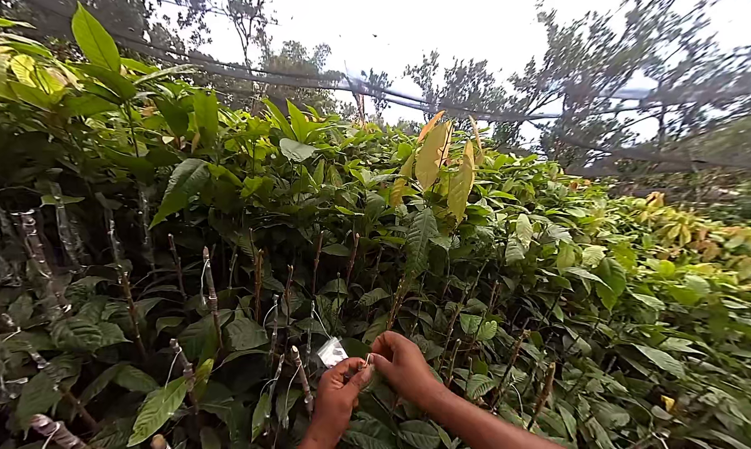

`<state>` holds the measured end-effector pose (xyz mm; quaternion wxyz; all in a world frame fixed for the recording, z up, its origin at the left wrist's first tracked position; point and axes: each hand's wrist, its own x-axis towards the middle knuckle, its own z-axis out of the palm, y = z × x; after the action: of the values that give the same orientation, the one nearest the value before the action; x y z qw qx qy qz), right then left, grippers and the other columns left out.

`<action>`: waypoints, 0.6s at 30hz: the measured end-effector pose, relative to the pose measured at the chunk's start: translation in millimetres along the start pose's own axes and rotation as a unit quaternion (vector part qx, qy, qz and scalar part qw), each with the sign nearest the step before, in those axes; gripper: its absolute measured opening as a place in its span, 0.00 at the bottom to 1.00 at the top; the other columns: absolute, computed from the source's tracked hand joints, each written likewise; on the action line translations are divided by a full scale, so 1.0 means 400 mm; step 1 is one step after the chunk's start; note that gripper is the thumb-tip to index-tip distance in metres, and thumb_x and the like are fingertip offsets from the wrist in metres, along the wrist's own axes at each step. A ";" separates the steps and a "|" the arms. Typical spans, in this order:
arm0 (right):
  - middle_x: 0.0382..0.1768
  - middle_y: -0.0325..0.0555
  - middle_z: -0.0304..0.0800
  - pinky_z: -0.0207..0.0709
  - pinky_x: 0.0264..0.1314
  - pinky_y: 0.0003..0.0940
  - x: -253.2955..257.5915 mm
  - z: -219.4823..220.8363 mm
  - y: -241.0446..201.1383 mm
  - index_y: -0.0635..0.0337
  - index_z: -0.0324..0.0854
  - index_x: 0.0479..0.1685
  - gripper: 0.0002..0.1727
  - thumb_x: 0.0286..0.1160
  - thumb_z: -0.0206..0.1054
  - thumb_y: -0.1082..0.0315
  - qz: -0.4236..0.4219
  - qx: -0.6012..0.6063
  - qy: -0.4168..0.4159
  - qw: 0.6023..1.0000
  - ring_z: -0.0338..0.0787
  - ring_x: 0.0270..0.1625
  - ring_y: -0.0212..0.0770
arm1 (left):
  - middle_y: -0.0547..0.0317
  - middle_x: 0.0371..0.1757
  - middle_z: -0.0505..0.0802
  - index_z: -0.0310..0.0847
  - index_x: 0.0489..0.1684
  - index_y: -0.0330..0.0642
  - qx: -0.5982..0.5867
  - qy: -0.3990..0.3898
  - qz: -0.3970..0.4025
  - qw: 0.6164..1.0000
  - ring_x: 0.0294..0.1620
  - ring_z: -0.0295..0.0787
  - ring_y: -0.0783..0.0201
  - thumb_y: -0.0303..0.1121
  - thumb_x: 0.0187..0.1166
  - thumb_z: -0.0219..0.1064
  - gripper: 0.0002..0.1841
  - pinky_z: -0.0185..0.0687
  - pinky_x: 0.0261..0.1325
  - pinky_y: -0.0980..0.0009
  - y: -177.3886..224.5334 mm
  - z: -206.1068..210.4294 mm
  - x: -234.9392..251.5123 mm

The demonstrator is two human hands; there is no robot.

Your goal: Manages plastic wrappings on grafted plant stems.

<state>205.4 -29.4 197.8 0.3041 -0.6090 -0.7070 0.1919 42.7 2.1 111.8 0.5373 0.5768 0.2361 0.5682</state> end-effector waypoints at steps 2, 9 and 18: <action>0.47 0.50 0.92 0.86 0.53 0.49 -0.014 0.009 0.020 0.60 0.88 0.51 0.11 0.77 0.69 0.64 -0.186 -0.172 0.057 0.966 0.92 0.50 0.48 | 0.64 0.28 0.90 0.90 0.42 0.37 -0.019 -0.003 -0.021 1.000 0.19 0.77 0.76 0.28 0.76 0.72 0.05 0.74 0.23 0.80 0.007 -0.008 0.004; 0.42 0.53 0.91 0.85 0.48 0.56 -0.060 -0.026 0.008 0.63 0.88 0.38 0.13 0.80 0.60 0.66 -0.165 -0.220 -0.072 0.959 0.93 0.46 0.54 | 0.54 0.39 0.94 0.87 0.50 0.30 -0.006 0.031 -0.009 0.999 0.27 0.89 0.67 0.21 0.75 0.70 0.09 0.90 0.33 0.72 0.013 -0.037 0.006; 0.54 0.57 0.92 0.87 0.60 0.58 -0.204 -0.126 -0.061 0.61 0.86 0.64 0.17 0.82 0.69 0.64 -0.144 -0.143 -0.212 0.956 0.94 0.52 0.55 | 0.49 0.83 0.78 0.64 0.87 0.34 0.030 -0.056 -0.036 0.997 0.65 0.91 0.62 0.28 0.79 0.69 0.33 0.89 0.66 0.64 0.153 -0.045 -0.029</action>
<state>226.7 -118.7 234.8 0.0815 -0.4830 -0.8556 0.1677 2.9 -20.9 157.5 0.5520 0.6147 0.2431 0.5082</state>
